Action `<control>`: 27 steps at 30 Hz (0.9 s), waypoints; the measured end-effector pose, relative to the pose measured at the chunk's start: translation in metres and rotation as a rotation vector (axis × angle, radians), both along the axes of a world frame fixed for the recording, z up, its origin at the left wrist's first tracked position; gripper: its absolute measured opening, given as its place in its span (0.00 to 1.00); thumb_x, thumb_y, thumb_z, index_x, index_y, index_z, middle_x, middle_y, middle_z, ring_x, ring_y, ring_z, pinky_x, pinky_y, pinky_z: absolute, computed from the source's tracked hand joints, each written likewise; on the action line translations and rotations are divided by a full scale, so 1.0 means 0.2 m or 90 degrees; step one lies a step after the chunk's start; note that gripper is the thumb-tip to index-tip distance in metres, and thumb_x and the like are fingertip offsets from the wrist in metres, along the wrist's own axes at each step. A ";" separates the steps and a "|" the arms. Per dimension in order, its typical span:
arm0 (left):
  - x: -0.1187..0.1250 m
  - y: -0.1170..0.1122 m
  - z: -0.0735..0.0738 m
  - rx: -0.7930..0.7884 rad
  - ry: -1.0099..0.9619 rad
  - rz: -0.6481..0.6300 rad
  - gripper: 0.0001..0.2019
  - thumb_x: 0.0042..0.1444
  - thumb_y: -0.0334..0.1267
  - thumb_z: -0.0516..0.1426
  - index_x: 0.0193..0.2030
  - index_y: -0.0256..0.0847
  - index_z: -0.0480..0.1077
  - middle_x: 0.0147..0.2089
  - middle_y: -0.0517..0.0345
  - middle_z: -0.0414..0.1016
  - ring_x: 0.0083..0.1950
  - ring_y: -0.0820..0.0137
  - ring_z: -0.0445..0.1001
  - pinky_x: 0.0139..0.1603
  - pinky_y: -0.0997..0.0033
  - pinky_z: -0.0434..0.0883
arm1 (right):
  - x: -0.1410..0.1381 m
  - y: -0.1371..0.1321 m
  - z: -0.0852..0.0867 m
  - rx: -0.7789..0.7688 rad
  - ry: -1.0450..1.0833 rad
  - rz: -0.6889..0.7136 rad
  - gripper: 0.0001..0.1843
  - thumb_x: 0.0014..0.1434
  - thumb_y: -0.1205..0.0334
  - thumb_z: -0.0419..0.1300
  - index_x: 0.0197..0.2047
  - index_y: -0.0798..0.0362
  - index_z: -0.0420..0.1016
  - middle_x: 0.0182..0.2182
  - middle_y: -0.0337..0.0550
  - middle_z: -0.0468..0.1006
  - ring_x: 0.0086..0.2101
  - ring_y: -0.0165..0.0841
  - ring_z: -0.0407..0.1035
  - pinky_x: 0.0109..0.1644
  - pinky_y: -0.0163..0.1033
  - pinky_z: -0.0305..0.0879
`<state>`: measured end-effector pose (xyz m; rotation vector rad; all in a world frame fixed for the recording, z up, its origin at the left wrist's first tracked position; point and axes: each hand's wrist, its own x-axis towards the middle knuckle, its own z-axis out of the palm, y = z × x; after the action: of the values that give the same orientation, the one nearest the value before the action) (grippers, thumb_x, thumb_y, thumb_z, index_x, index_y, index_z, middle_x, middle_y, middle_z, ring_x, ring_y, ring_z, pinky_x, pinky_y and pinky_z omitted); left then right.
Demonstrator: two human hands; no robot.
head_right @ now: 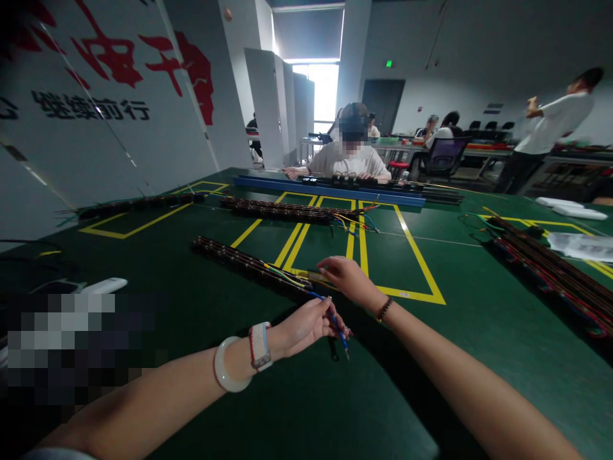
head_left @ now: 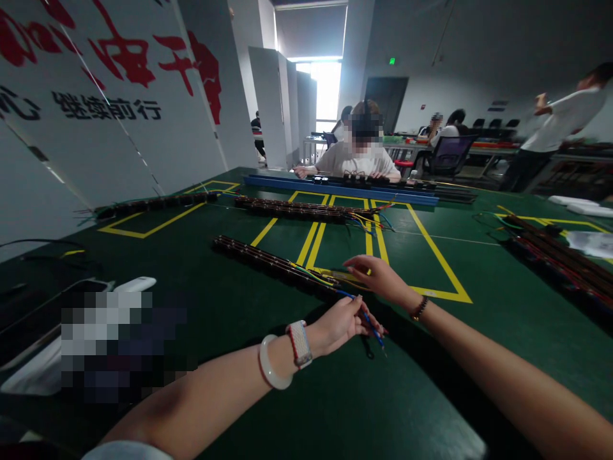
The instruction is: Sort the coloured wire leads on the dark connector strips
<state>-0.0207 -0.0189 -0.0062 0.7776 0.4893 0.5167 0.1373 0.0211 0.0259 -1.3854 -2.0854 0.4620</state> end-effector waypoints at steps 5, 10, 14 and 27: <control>0.01 -0.02 0.05 0.025 0.093 0.012 0.10 0.65 0.38 0.41 0.37 0.35 0.55 0.29 0.52 0.70 0.34 0.68 0.75 0.45 0.61 0.68 | 0.18 -0.13 -0.17 0.033 -0.081 -0.037 0.13 0.62 0.56 0.57 0.45 0.54 0.75 0.38 0.46 0.71 0.38 0.33 0.65 0.43 0.37 0.61; -0.01 -0.01 0.09 0.076 0.258 -0.025 0.14 0.64 0.45 0.41 0.35 0.36 0.56 0.24 0.59 0.66 0.26 0.70 0.72 0.36 0.63 0.70 | 0.18 -0.12 -0.19 0.100 -0.165 -0.025 0.10 0.61 0.58 0.59 0.43 0.54 0.75 0.34 0.45 0.71 0.37 0.34 0.63 0.43 0.38 0.58; -0.08 0.03 0.12 0.174 0.327 -0.104 0.19 0.61 0.51 0.41 0.28 0.38 0.55 0.15 0.65 0.55 0.17 0.75 0.62 0.24 0.73 0.65 | 0.18 -0.12 -0.19 0.094 -0.144 -0.009 0.09 0.64 0.61 0.57 0.41 0.56 0.75 0.34 0.45 0.71 0.37 0.34 0.63 0.43 0.37 0.58; -0.19 0.20 0.24 0.801 0.786 -0.327 0.18 0.59 0.47 0.47 0.29 0.34 0.65 0.24 0.52 0.68 0.24 0.73 0.67 0.29 0.76 0.62 | 0.20 -0.11 -0.22 0.114 -0.143 -0.041 0.07 0.63 0.62 0.57 0.40 0.55 0.75 0.34 0.45 0.72 0.37 0.34 0.63 0.42 0.37 0.58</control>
<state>-0.0596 0.0219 0.0415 2.3911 1.0518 -0.3078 0.1763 -0.0007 -0.0178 -1.4476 -2.1900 0.0937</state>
